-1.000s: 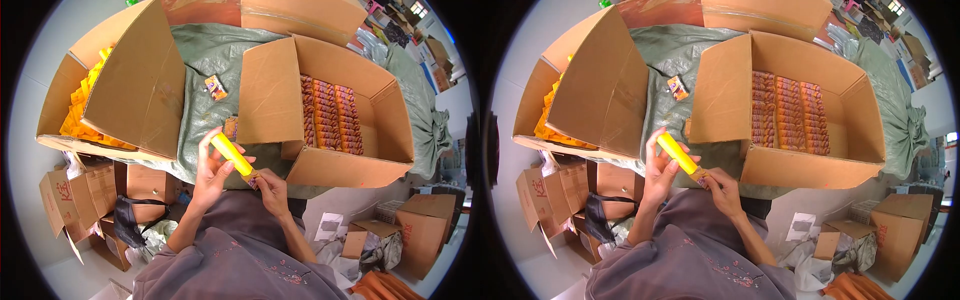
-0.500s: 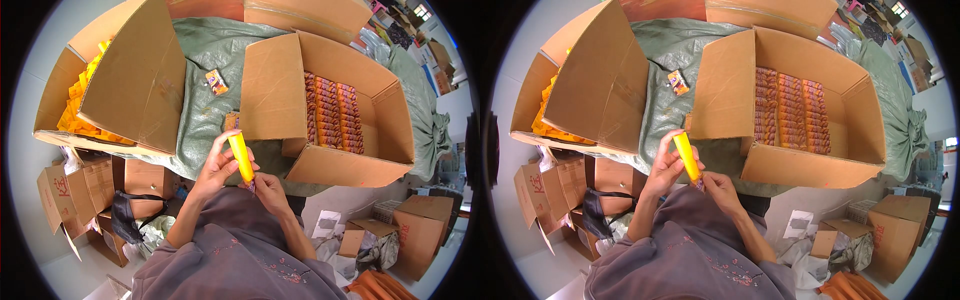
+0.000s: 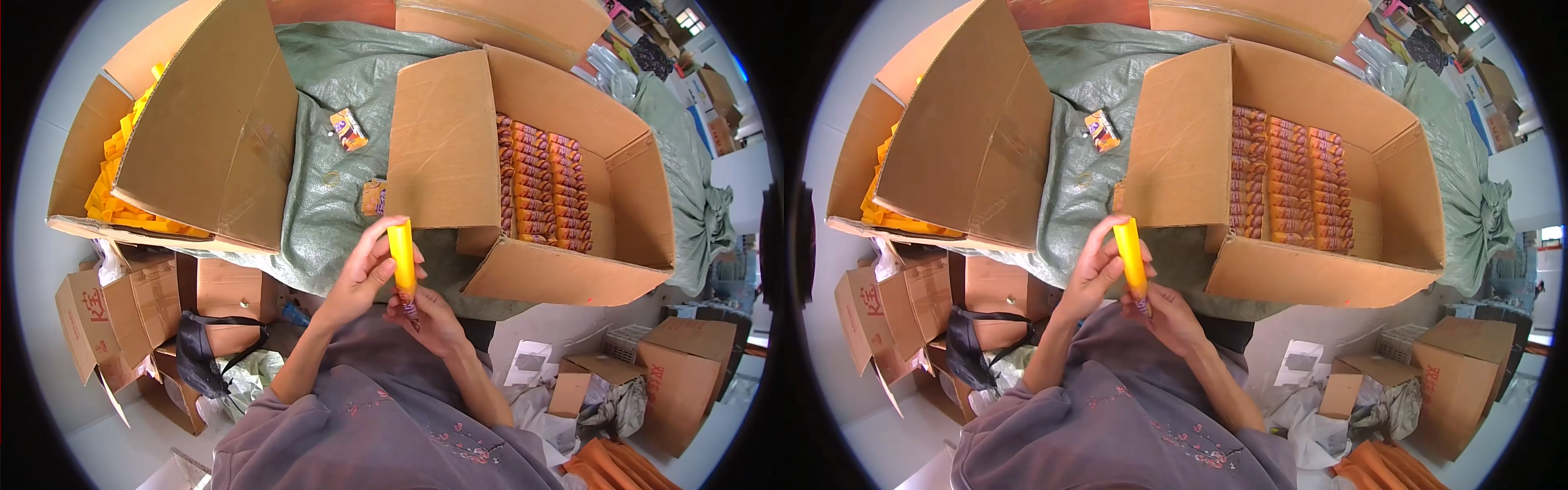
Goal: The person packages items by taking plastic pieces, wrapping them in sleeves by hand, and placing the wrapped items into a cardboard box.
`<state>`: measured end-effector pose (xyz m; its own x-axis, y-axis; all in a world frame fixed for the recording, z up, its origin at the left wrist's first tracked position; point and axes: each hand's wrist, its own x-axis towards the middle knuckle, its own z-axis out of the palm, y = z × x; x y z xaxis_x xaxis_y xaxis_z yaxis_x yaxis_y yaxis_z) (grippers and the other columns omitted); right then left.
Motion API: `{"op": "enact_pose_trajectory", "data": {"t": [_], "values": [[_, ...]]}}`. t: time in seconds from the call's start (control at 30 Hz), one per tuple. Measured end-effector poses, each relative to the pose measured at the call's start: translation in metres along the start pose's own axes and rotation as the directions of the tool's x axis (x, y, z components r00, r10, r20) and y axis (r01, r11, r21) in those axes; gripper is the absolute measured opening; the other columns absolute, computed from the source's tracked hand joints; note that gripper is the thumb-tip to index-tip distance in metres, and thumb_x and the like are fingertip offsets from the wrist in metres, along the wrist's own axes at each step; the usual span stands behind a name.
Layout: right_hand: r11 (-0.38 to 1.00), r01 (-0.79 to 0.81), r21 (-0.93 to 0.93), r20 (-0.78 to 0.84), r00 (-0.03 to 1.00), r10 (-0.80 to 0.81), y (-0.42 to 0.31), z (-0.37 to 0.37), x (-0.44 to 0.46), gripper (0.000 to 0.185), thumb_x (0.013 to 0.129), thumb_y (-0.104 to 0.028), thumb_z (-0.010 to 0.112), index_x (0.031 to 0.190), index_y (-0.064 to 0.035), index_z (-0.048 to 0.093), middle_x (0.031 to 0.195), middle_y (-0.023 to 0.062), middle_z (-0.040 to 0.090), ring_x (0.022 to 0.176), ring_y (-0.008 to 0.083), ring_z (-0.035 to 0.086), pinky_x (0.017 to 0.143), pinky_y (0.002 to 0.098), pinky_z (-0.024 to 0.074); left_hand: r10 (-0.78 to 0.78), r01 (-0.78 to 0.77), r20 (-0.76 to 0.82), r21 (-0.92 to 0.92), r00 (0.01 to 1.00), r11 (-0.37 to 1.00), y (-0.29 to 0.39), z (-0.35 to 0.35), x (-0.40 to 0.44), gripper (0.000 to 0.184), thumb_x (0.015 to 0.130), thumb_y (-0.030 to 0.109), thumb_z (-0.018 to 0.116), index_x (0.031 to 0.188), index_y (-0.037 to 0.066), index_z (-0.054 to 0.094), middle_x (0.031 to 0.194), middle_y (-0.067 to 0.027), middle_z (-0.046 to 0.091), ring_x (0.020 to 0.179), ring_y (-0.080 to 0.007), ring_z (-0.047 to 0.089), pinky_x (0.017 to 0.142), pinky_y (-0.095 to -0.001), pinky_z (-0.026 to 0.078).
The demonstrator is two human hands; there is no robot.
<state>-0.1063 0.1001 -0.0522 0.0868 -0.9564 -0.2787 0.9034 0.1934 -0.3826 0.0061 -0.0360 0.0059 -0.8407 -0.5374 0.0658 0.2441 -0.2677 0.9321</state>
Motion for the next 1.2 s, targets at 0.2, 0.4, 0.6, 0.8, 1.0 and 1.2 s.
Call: {"op": "enact_pose_trajectory", "data": {"t": [0.2,0.4,0.6,0.8,1.0,1.2], "values": [[0.999,0.053,0.010,-0.125,0.991,-0.052,-0.006,-0.015,-0.014,0.035,0.099,-0.031,0.049,0.115,-0.0009,0.057,0.108,0.0086,0.063,0.101,0.0186,0.061,0.094,0.0382,0.0488,-0.021,0.019,0.027,0.064,0.999,0.998,-0.012,0.015,0.000,0.046,0.096,-0.001,0.041,0.139,0.008,0.029,0.113,-0.0163,0.057,0.101,-0.0216,0.059,0.089,-0.0335,0.049],[0.986,0.132,-0.101,-0.190,0.970,-0.149,-0.002,-0.023,-0.023,0.037,0.100,-0.034,0.046,0.114,-0.0012,0.057,0.106,0.0082,0.063,0.099,0.0187,0.062,0.093,0.0391,0.0498,-0.089,0.088,0.024,0.039,0.996,0.995,-0.021,0.024,-0.003,0.038,0.097,0.001,0.045,0.134,0.006,0.039,0.113,-0.0132,0.057,0.105,-0.0189,0.057,0.092,-0.0317,0.046],[0.995,0.092,0.037,-0.107,0.990,-0.088,-0.004,-0.034,-0.020,0.037,0.101,-0.035,0.044,0.114,-0.0030,0.056,0.102,0.0056,0.063,0.094,0.0157,0.061,0.087,0.0354,0.0495,-0.127,0.115,0.068,0.157,0.990,0.981,-0.017,0.020,0.002,0.033,0.091,0.000,0.055,0.124,0.002,0.051,0.113,-0.0115,0.060,0.108,-0.0183,0.058,0.093,-0.0311,0.046],[0.823,0.184,-0.537,-0.352,0.838,-0.417,-0.004,-0.002,-0.014,0.025,0.100,-0.023,0.049,0.110,-0.0015,0.057,0.093,0.0024,0.063,0.084,0.0077,0.057,0.069,0.0232,0.0463,0.035,0.000,-0.101,0.331,0.994,0.944,-0.022,0.020,-0.003,0.032,0.085,-0.003,0.061,0.117,0.000,0.057,0.110,-0.0104,0.062,0.102,-0.0193,0.061,0.089,-0.0301,0.049],[0.229,0.220,-0.948,-0.067,0.567,-0.821,0.006,0.007,-0.012,0.021,0.083,0.003,0.068,0.103,0.0033,0.066,0.100,0.0115,0.066,0.093,0.0173,0.063,0.083,0.0284,0.0502,0.195,-0.077,-0.234,0.435,0.952,0.897,-0.027,0.024,-0.005,0.028,0.081,-0.006,0.065,0.108,0.002,0.064,0.111,-0.0116,0.059,0.099,-0.0217,0.063,0.083,-0.0303,0.057],[0.335,0.263,-0.905,-0.156,0.527,-0.835,0.013,0.010,-0.006,0.024,0.078,0.004,0.072,0.103,0.0017,0.070,0.099,0.0126,0.067,0.091,0.0180,0.063,0.081,0.0277,0.0505,0.228,-0.094,-0.316,0.389,0.921,0.917,-0.037,0.029,-0.011,0.027,0.080,-0.006,0.067,0.106,0.001,0.065,0.112,-0.0118,0.059,0.095,-0.0214,0.065,0.079,-0.0310,0.060]]}}
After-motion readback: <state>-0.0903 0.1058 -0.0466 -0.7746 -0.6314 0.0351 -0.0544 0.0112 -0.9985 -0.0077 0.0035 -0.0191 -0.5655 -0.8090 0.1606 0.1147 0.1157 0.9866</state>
